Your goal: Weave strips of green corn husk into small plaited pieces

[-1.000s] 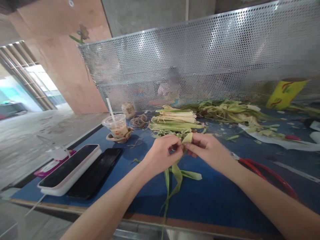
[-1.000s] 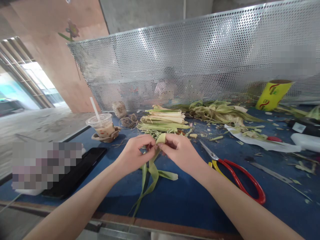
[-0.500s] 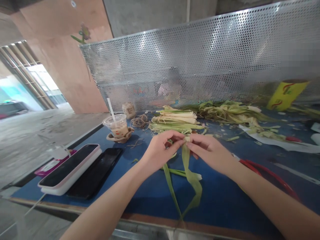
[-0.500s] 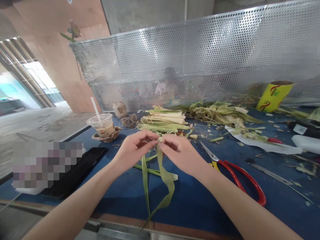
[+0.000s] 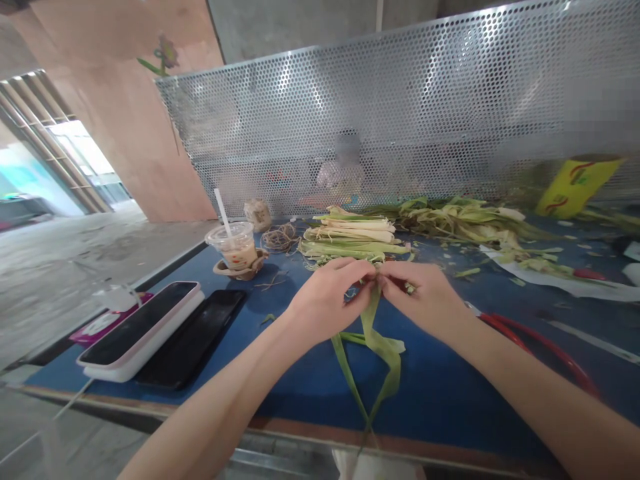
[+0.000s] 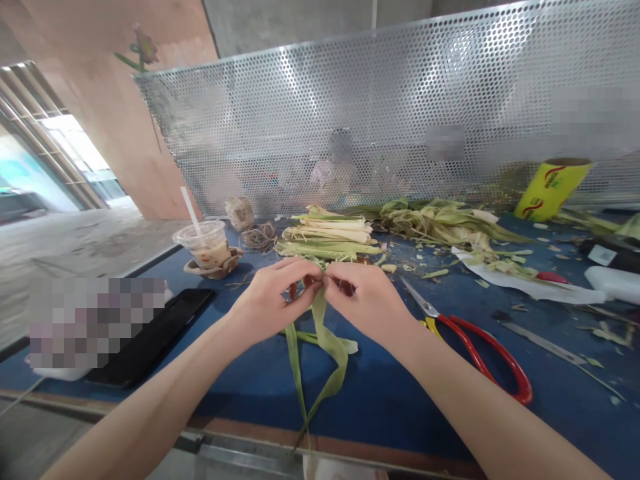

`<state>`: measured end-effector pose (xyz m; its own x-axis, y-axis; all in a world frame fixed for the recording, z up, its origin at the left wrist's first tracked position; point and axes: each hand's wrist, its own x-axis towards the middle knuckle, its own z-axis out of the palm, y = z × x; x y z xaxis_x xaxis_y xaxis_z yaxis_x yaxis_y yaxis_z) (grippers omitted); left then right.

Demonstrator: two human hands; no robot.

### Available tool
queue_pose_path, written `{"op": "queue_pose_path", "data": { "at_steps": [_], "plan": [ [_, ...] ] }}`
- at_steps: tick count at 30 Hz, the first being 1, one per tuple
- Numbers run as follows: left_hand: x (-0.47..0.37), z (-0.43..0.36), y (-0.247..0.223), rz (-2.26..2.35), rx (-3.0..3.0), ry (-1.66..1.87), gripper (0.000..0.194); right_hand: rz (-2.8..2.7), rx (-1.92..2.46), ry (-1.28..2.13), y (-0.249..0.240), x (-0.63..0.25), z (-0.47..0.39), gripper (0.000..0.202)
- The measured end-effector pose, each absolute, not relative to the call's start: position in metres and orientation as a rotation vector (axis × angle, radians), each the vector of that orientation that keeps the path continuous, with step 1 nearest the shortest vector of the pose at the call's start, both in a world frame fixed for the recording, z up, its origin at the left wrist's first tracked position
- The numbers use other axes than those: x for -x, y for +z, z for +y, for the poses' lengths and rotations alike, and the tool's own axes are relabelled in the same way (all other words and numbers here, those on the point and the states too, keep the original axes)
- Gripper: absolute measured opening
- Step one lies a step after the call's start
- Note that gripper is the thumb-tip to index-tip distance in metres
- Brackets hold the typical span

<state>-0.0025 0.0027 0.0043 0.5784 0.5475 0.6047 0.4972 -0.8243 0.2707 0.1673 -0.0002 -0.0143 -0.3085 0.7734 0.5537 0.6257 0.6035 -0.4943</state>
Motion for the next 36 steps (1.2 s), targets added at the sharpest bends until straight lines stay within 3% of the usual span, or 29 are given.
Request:
{"op": "queue_pose_path", "data": {
  "at_steps": [16, 21, 36],
  "plan": [
    [0.003, 0.002, -0.001, 0.694, -2.764, 1.231, 0.017, -1.817, 1.095, 0.491, -0.005, -0.157, -0.009, 0.024],
    [0.002, 0.001, -0.001, 0.703, -2.726, 1.329, 0.016, -1.740, 1.066, 0.715, -0.007, -0.159, -0.008, 0.025],
    [0.000, -0.001, -0.004, 0.765, -2.143, 1.309, 0.009, -1.648, 0.975, 0.950, -0.008, -0.165, -0.004, 0.027]
  ]
}}
